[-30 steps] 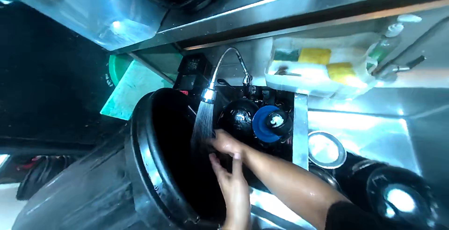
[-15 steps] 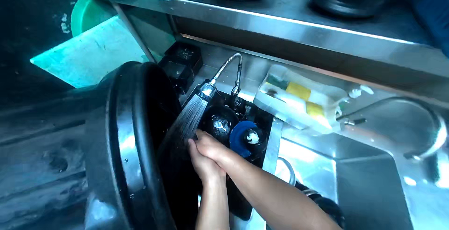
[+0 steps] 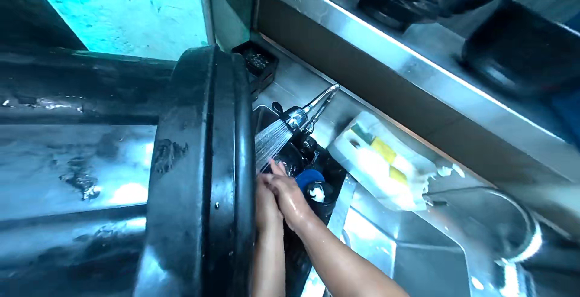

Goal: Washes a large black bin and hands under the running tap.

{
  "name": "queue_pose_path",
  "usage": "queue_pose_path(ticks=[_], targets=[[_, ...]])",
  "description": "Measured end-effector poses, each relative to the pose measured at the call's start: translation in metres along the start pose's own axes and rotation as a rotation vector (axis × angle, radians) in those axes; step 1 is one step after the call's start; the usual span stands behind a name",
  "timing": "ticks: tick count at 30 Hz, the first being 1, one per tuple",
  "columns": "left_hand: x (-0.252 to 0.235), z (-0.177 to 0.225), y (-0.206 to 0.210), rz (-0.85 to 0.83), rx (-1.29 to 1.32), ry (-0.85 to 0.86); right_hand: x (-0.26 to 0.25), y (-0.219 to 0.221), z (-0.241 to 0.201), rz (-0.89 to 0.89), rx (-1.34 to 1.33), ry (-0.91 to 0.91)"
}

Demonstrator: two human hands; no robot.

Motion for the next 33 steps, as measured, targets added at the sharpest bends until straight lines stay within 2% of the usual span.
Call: queue_pose_path(ticks=[2, 4, 6, 8, 10, 13, 16, 18, 21, 24, 28, 31, 33], targets=[[-0.016, -0.016, -0.003, -0.001, 0.082, 0.039, -0.005, -0.001, -0.013, 0.216, -0.270, -0.012], [-0.021, -0.022, -0.007, 0.023, 0.121, 0.026, -0.012, -0.015, -0.033, 0.296, -0.379, -0.064], [-0.023, -0.027, -0.012, 0.041, 0.118, 0.013, -0.025, -0.029, -0.065, 0.381, -0.495, -0.020], [-0.026, -0.032, -0.015, 0.070, 0.106, -0.002, -0.044, -0.037, -0.085, 0.417, -0.590, 0.059], [-0.028, -0.033, -0.016, 0.067, 0.094, -0.007, -0.053, -0.041, -0.085, 0.375, -0.569, 0.062], [-0.032, -0.031, -0.014, 0.049, 0.051, 0.033, -0.037, -0.042, -0.055, 0.298, -0.405, -0.033], [-0.031, -0.032, -0.010, 0.014, 0.042, 0.147, -0.011, -0.031, 0.002, 0.127, -0.257, -0.051], [-0.027, -0.033, -0.009, -0.061, 0.047, 0.192, 0.010, -0.017, 0.044, 0.074, -0.235, 0.096], [-0.023, -0.037, -0.012, -0.127, 0.055, 0.218, 0.033, -0.006, 0.086, 0.090, -0.360, 0.451], [-0.027, -0.052, -0.016, -0.168, 0.030, 0.156, 0.037, 0.011, 0.108, 0.085, -0.419, 0.588], [-0.029, -0.070, -0.021, -0.194, -0.071, 0.103, 0.046, 0.024, 0.115, 0.147, -0.691, 0.457], [-0.030, -0.078, -0.034, -0.196, -0.174, 0.151, 0.049, 0.015, 0.103, 0.230, -0.685, 0.309], [-0.026, -0.087, -0.036, -0.230, -0.202, 0.207, 0.041, 0.010, 0.098, 0.242, -0.564, 0.222]])
Point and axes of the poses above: each hand's wrist, its own x-axis away from the middle knuckle, its own y-axis out of the palm, z = x × y, the point moved 2 cm from there along -x, towards the middle knuckle, and after that the axes turned 8 degrees about x, right-handed, at the moved point
